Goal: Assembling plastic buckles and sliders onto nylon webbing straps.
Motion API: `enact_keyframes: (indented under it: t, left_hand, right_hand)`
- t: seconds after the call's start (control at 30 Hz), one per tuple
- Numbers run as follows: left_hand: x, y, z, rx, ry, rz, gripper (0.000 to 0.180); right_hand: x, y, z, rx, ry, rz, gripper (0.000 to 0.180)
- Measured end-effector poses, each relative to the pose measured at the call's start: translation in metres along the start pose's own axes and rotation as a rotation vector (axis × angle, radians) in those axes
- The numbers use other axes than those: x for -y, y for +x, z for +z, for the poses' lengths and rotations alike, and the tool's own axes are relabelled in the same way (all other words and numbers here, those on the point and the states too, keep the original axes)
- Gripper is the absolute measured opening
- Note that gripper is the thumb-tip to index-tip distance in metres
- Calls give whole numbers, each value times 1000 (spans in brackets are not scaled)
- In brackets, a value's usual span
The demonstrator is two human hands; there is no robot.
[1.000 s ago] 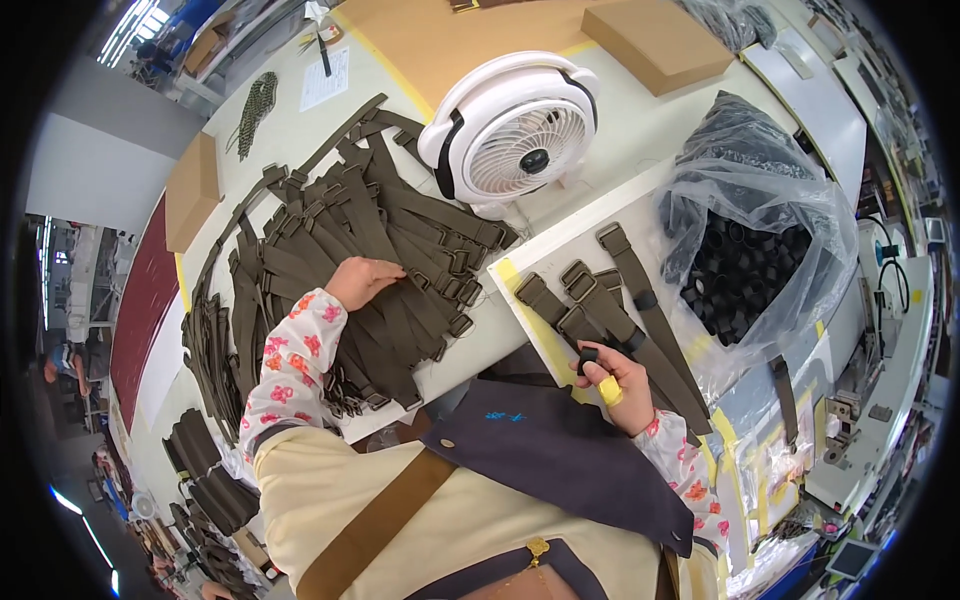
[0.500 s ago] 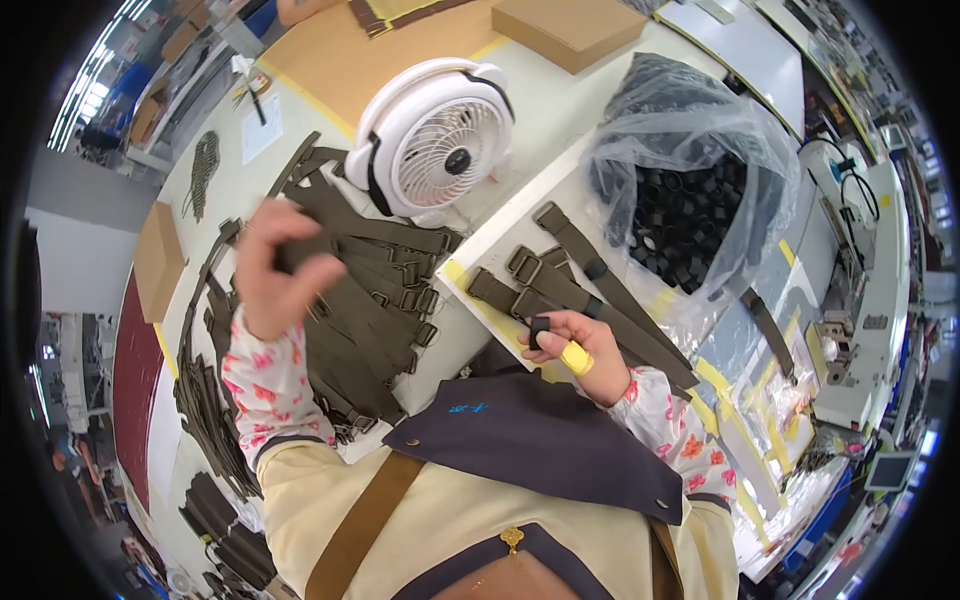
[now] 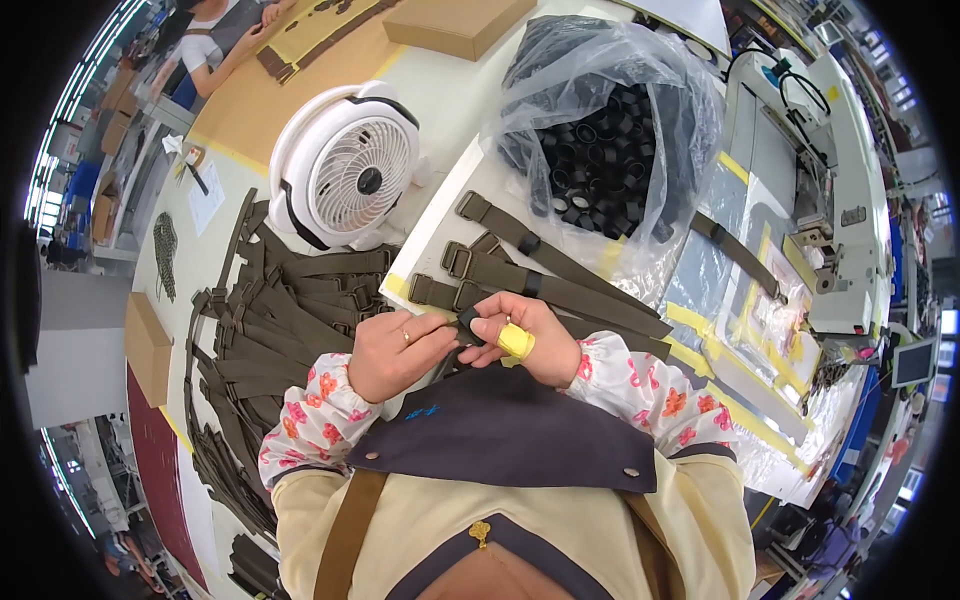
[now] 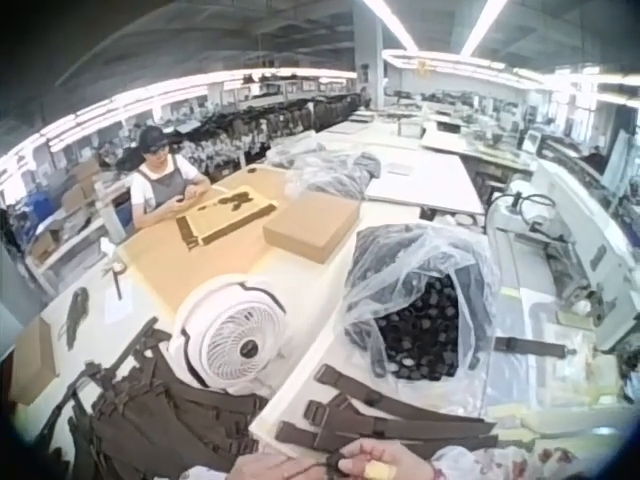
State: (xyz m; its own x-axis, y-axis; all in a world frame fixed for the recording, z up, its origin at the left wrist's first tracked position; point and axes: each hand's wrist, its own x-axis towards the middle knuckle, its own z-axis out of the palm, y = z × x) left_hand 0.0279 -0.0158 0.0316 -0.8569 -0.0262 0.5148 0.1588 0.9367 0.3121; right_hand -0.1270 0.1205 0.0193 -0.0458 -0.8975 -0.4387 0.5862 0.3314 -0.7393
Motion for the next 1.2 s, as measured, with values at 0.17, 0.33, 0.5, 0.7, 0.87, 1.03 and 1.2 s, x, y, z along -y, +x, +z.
enact_keyframes:
  t: [0.17, 0.33, 0.5, 0.7, 0.87, 1.03, 1.2]
  left_hand:
    - [-9, -3, 29, 8, 78, -56, 27]
    - [-18, 10, 29, 0, -356, -361, 30]
    - [0, 12, 1, 306, -372, -467, 26]
    - [24, 20, 13, 297, -98, -349, 23]
    - [29, 26, 100, 74, 215, -80, 32]
    - [25, 18, 125, 163, 161, -204, 51]
    - [25, 15, 121, 252, 210, -149, 61]
  right_hand:
    - [-19, -2, -3, -55, 160, -84, 26]
    - [0, -6, -10, 146, -157, 43, 23]
    - [32, -29, -39, 21, -677, -281, 29]
    - [52, -100, -128, -388, -668, -111, 25]
    - [70, -76, -118, -815, -1565, -472, 22]
    - [94, -30, -85, -798, -1963, -823, 21]
    - [109, -18, -79, -527, -1965, -447, 26]
